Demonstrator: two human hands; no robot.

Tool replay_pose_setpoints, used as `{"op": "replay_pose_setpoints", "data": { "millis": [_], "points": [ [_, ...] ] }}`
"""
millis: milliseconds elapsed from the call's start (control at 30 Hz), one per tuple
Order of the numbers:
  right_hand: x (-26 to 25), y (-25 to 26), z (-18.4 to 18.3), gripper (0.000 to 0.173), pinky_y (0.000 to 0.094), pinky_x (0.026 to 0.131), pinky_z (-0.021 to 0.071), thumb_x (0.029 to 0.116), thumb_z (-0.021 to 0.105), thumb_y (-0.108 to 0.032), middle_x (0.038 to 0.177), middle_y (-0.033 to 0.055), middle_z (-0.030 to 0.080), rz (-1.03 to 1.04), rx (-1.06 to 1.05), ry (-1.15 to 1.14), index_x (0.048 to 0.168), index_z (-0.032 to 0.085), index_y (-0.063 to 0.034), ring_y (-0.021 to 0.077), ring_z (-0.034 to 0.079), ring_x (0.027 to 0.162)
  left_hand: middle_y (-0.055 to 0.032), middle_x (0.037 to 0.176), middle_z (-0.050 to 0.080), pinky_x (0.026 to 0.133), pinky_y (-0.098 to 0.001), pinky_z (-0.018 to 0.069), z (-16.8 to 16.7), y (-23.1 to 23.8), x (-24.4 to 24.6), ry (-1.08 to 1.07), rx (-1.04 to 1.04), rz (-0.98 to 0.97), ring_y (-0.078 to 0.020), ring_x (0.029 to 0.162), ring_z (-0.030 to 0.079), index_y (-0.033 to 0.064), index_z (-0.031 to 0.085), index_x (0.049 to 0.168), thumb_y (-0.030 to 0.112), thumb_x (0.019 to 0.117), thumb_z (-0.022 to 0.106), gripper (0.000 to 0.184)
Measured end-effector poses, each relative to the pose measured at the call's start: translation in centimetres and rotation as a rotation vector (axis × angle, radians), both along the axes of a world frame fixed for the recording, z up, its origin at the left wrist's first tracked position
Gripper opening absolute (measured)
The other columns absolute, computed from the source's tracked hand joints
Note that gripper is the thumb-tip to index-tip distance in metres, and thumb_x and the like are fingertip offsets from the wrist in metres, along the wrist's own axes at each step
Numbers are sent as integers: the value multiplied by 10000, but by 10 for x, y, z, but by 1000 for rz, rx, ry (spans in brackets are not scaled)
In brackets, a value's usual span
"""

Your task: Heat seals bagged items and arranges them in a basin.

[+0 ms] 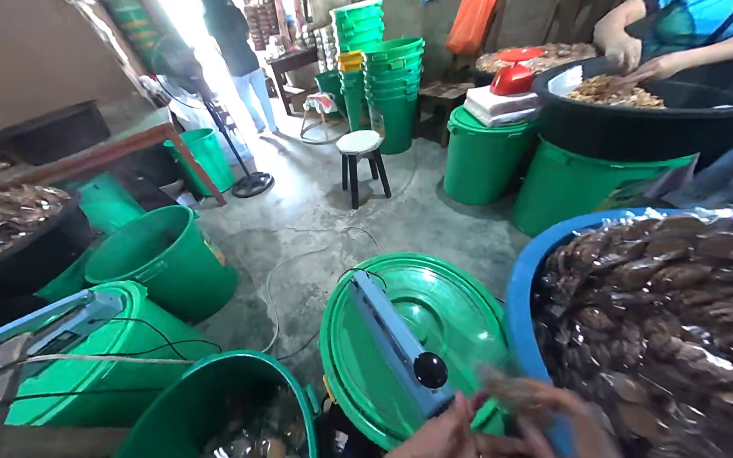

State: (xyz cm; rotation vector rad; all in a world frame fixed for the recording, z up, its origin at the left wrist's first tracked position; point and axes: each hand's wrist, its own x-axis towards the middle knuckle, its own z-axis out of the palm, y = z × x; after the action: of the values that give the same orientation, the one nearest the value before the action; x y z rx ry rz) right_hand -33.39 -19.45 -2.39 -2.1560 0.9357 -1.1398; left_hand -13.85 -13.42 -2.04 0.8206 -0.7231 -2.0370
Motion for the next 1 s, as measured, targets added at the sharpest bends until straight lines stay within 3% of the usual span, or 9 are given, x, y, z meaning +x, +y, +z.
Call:
{"op": "replay_pose_setpoints", "data": {
  "millis": [67,100,200,300,400,567,767,933,1000],
  "points": [
    [22,28,-17,384,532,974,534,923,688,-150,1173,279,688,80,97,33,1210,626,99,383,678,1101,-33,974,722,740,-342,599,-17,-3,-7,75,210,214,-162,851,707,151,566,1210,479,1090,182,519],
    [27,38,-19,449,575,989,512,911,687,-169,1215,280,678,98,228,55,1263,625,103,418,661,1131,-16,928,696,706,-312,590,-26,-1,-5,53,268,308,-135,802,689,151,545,1185,397,1108,218,416],
    [35,40,-14,499,333,939,547,979,568,-236,1234,131,694,132,906,-73,1380,542,59,151,674,1082,-102,1177,600,847,-321,562,-39,10,13,-324,151,408,-122,966,641,29,333,1471,117,1034,483,469],
    [58,23,-14,315,316,773,587,1102,399,-206,1046,69,684,23,1368,-244,1253,564,17,114,685,873,-153,1234,591,895,-325,567,-47,18,29,-536,-51,381,-136,1041,645,-23,331,1457,150,948,635,617],
    [91,-4,-21,192,278,676,520,1064,471,-87,890,64,598,1,1115,-47,1111,591,55,92,578,723,-157,1205,593,827,-343,584,-49,10,36,-551,-65,498,-160,989,660,-10,312,1451,135,911,662,660],
    [143,-55,-42,338,577,916,529,950,619,-99,1083,255,708,55,499,478,1256,623,45,404,691,1051,-264,1379,507,986,-373,518,-79,-21,54,-802,-108,785,-253,1196,585,-70,293,1482,34,900,663,697],
    [165,-111,-5,420,499,980,500,1123,391,-245,1228,262,650,121,683,447,1433,502,16,364,654,1094,-295,1438,442,988,-442,516,-84,-50,77,-784,-26,909,-325,1233,561,-36,259,1523,103,970,640,686],
    [153,-61,43,745,650,1141,319,1032,596,-296,1656,255,241,454,515,956,1644,211,-118,454,290,1504,-310,1462,416,996,-470,519,-82,-66,102,-854,-51,891,-356,1264,545,-27,244,1542,145,989,614,687],
    [155,-46,26,803,642,1103,381,992,627,-213,1617,272,310,365,495,960,1655,177,-164,463,351,1470,-305,1480,420,1057,-466,475,-82,-65,110,-933,-95,833,-347,1311,516,-33,251,1550,163,1005,591,671]
  ]
}}
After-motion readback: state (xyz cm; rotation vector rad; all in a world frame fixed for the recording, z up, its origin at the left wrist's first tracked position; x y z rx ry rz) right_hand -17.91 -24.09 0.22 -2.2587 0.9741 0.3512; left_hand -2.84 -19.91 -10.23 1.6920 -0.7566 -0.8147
